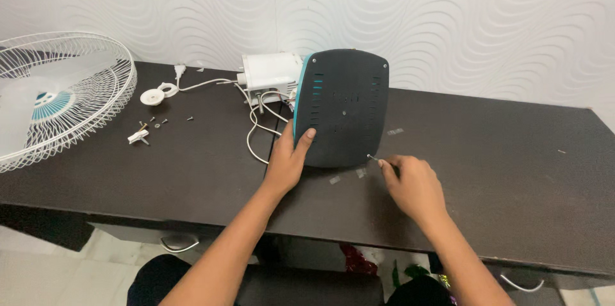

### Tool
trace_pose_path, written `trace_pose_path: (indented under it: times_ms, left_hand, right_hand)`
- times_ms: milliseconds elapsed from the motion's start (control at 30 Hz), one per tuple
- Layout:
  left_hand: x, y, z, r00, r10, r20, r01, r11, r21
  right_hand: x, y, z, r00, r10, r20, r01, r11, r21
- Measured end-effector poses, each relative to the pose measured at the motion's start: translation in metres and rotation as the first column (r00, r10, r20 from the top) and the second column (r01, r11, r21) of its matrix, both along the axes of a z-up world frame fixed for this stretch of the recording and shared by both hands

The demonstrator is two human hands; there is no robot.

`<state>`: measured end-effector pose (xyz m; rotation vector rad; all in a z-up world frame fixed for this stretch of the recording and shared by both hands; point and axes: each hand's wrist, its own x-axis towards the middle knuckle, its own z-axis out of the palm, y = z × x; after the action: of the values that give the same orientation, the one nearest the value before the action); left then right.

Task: The person assembles a table fan by attaching the motor housing to the fan stand and securing it with screws. They then flip the stand and tighten additional screws on the base to complete the assembly.

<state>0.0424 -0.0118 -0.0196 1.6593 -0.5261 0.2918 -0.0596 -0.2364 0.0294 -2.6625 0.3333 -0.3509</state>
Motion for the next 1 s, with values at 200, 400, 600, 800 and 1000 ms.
trace_pose_path:
  times_ms: [200,400,600,800,1000]
  left_hand:
    - [0.0,0.001,0.002,1.0,0.006,-0.021,-0.006,1.0,0.015]
    - [0.0,0.0,0.002,0.999,0.007,-0.031,-0.007,1.0,0.006]
    - [0.002,-0.001,0.001,0.998,0.033,-0.06,-0.03,0.998,0.053]
    - [-0.002,0.0,0.001,1.0,0.028,-0.007,-0.028,0.999,0.016]
    - [-0.001,0.0,0.003,0.998,0.019,-0.059,-0.018,1.0,0.02]
  right_hand:
    - [0.004,-0.003,0.002,0.993,0.117,-0.01,-0.117,0.98,-0.162]
    - [0.004,-0.008,0.0,0.964,0.248,0.095,-0.197,0.907,-0.371]
    - [0.002,-0.01,-0.002,0.933,0.348,-0.087,-0.315,0.678,-0.664]
    - [-0.001,-0.009,-0.011,0.915,0.393,-0.094,-0.301,0.509,-0.807]
    - [-0.003,-0.005,-0.025,0.929,0.368,-0.046,-0.269,0.581,-0.768]
